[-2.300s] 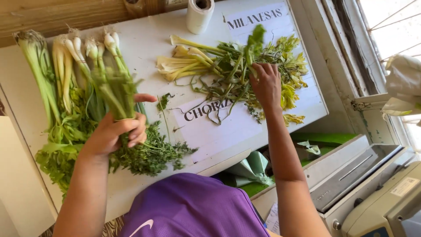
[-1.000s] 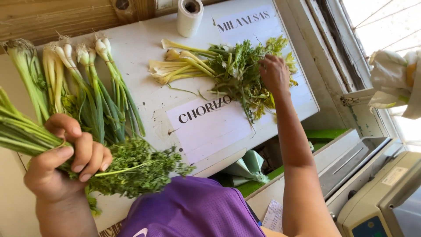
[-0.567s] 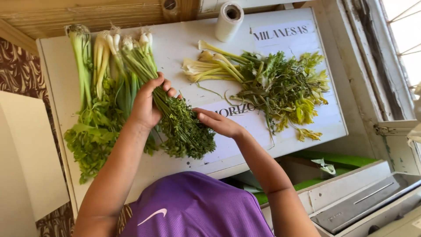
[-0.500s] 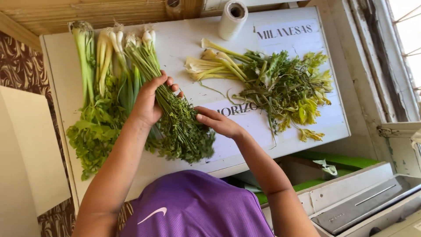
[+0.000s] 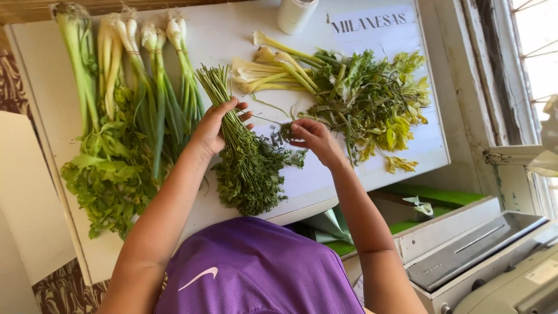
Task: Sorting, cleaning, and bundling various green herbs such as green onions and parsley on a preparation counter.
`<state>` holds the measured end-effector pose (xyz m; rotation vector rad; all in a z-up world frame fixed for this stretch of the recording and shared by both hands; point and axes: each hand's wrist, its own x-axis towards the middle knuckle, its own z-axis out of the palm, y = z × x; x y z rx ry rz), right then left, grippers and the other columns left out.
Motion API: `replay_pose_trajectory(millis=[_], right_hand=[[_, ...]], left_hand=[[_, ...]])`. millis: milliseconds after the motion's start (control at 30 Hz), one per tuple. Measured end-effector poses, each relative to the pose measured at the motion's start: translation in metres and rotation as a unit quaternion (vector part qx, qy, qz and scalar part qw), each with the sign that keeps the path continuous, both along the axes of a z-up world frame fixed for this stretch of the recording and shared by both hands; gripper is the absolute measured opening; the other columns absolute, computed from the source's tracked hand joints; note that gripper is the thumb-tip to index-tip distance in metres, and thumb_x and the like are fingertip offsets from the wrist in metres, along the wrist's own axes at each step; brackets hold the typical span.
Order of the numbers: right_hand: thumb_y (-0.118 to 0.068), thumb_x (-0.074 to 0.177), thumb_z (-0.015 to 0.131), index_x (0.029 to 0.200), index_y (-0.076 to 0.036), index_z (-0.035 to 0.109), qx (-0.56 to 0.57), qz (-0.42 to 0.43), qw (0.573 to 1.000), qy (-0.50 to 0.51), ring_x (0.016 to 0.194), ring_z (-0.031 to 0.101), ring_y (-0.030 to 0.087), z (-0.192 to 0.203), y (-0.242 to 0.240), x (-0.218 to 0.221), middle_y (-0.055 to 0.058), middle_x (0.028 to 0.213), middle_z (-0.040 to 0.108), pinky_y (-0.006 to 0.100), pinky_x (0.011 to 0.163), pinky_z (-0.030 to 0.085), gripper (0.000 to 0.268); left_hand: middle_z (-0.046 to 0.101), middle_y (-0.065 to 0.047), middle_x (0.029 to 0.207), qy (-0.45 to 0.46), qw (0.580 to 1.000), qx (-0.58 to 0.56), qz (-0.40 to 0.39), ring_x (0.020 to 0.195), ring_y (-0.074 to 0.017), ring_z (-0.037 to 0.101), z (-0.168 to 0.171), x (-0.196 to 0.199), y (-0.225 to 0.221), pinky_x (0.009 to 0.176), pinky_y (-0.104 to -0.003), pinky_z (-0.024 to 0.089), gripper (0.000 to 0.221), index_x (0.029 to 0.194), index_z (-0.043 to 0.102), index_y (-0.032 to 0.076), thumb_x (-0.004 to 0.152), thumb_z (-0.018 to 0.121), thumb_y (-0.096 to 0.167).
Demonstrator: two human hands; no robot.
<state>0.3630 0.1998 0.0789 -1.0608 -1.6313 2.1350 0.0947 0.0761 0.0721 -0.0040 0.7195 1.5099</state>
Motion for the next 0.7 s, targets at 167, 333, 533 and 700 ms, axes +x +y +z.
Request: replay_pose_trajectory(millis=[167, 333, 533, 700], right_hand=[[-0.026, 0.103, 0.061, 0.124, 0.0, 0.058, 0.033, -0.103, 0.993, 0.049, 0.127, 0.064, 0.027, 0.007, 0.01, 0.013, 0.015, 0.138, 0.064, 0.041, 0.108, 0.052, 0.034], [-0.026, 0.101, 0.063, 0.147, -0.007, 0.038, 0.12, 0.018, 0.989, 0.08, 0.143, 0.045, 0.026, 0.026, -0.006, -0.01, 0.013, 0.153, 0.046, 0.043, 0.118, 0.039, 0.056], [-0.023, 0.099, 0.065, 0.15, -0.014, 0.047, 0.177, 0.245, 0.953, -0.007, 0.127, 0.062, 0.025, 0.023, -0.025, -0.047, 0.013, 0.133, 0.066, 0.039, 0.111, 0.048, 0.055], [-0.012, 0.103, 0.058, 0.119, -0.007, 0.072, 0.257, 0.105, 0.958, 0.07, 0.128, 0.057, 0.02, 0.042, -0.018, -0.038, 0.006, 0.145, 0.056, 0.037, 0.104, 0.05, 0.022]], left_hand=[[0.067, -0.009, 0.091, 0.097, 0.995, 0.0, -0.03, 0.08, -0.023, 0.068, -0.012, -0.002, 0.017, 0.075, -0.046, 0.061, 0.025, 0.106, 0.062, 0.009, 0.09, 0.075, 0.022], [0.067, -0.008, 0.091, 0.169, 0.979, 0.06, -0.094, 0.077, -0.0219, 0.068, 0.003, 0.009, 0.01, 0.07, -0.039, 0.06, 0.029, 0.11, 0.058, 0.008, 0.091, 0.074, 0.023], [0.068, -0.01, 0.094, 0.212, 0.966, 0.109, -0.095, 0.081, -0.0227, 0.069, 0.025, 0.008, -0.008, 0.075, -0.038, 0.058, 0.033, 0.116, 0.058, 0.006, 0.091, 0.074, 0.019], [0.069, -0.007, 0.094, 0.227, 0.971, 0.026, -0.063, 0.088, -0.0199, 0.075, 0.035, 0.005, -0.029, 0.074, -0.036, 0.059, 0.034, 0.113, 0.056, 0.009, 0.087, 0.073, 0.023]])
